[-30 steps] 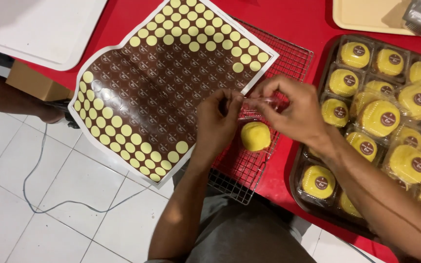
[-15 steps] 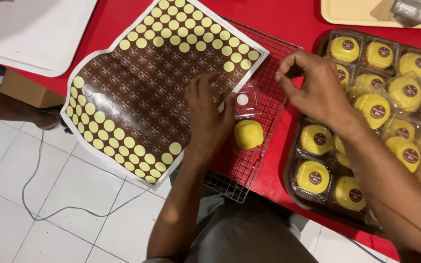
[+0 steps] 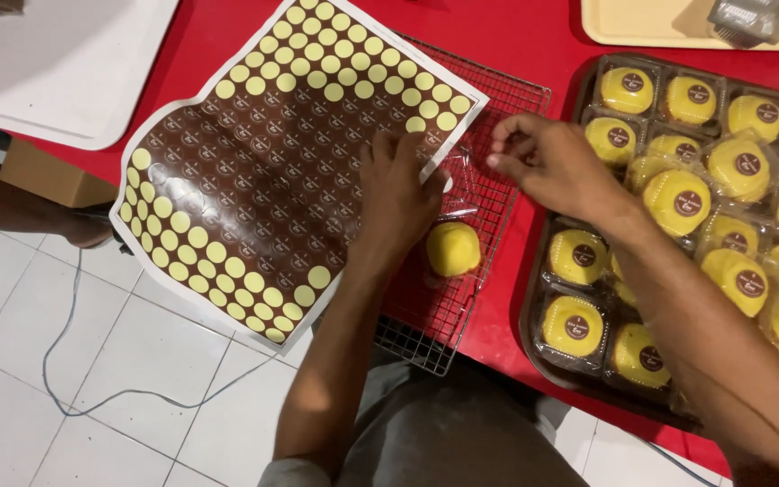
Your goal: The person is packaging small yellow cakes into clear plastic containers. They place a round sticker on the top of each container and then use a red handheld stapler to seal the plastic packaging. The sealed containers are then arranged in a beige tray.
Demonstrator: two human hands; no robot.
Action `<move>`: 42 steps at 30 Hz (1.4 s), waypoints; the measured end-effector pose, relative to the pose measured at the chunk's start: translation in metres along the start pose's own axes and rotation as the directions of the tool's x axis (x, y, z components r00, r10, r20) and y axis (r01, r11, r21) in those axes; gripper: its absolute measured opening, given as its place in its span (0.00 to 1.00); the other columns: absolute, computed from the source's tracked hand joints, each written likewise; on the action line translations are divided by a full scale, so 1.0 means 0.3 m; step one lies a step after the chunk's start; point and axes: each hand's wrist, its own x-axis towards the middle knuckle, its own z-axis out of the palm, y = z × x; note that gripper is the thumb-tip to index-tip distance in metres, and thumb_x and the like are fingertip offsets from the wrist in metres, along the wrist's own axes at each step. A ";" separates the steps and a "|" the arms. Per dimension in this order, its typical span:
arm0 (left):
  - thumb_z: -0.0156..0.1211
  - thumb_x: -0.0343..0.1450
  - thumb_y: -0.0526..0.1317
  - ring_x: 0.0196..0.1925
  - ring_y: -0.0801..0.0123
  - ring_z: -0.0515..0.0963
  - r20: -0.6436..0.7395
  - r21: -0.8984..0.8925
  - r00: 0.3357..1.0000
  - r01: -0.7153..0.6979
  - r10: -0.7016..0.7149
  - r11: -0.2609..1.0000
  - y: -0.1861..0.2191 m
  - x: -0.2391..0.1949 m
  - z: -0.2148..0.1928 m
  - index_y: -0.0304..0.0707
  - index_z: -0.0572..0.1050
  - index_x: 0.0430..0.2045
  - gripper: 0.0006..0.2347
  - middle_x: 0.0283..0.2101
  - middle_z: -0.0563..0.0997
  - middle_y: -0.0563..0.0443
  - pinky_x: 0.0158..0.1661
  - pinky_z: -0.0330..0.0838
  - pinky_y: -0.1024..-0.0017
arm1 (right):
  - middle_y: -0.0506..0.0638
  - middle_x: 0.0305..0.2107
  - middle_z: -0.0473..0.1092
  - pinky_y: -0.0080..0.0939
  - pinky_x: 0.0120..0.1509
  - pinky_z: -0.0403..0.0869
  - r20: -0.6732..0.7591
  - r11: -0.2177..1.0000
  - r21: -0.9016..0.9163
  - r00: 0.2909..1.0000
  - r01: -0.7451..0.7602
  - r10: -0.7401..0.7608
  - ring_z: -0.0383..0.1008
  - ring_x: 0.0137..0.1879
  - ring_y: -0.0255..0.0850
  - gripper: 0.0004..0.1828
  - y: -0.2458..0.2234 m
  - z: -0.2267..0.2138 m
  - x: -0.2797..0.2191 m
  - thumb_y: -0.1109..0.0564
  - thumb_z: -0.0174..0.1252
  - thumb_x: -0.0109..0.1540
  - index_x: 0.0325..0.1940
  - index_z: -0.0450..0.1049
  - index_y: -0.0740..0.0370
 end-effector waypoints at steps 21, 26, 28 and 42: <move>0.68 0.68 0.37 0.36 0.47 0.84 0.008 -0.227 0.994 -0.102 0.107 0.968 0.070 0.010 -0.019 0.50 0.82 0.34 0.05 0.34 0.80 0.47 0.33 0.79 0.60 | 0.55 0.36 0.77 0.40 0.47 0.81 -0.117 0.924 0.376 0.993 0.072 -0.030 0.76 0.43 0.36 0.14 0.007 0.062 -0.018 0.68 0.67 0.59 0.47 0.72 0.67; 0.68 0.68 0.36 0.36 0.51 0.84 0.004 -0.264 0.991 -0.128 0.134 0.956 0.113 0.003 -0.075 0.49 0.81 0.35 0.06 0.33 0.80 0.48 0.34 0.79 0.61 | 0.59 0.33 0.76 0.44 0.46 0.80 -0.204 0.917 0.332 0.966 0.220 -0.158 0.78 0.41 0.41 0.12 -0.017 0.068 -0.037 0.71 0.67 0.60 0.41 0.71 0.69; 0.68 0.68 0.37 0.34 0.50 0.83 -0.002 -0.284 0.990 -0.135 0.140 0.949 0.126 -0.002 -0.087 0.47 0.80 0.36 0.06 0.32 0.80 0.46 0.34 0.79 0.59 | 0.62 0.31 0.76 0.47 0.44 0.79 -0.248 0.909 0.272 0.936 0.315 -0.250 0.78 0.40 0.45 0.10 -0.009 0.079 -0.042 0.73 0.67 0.60 0.37 0.70 0.70; 0.66 0.68 0.31 0.28 0.59 0.81 -0.078 -0.296 0.964 -0.265 0.253 0.918 0.128 -0.014 -0.087 0.43 0.80 0.35 0.06 0.27 0.80 0.48 0.31 0.78 0.67 | 0.64 0.32 0.77 0.47 0.44 0.78 -0.320 0.850 0.259 0.871 0.459 -0.372 0.82 0.38 0.48 0.15 -0.056 0.077 -0.077 0.75 0.68 0.56 0.31 0.66 0.68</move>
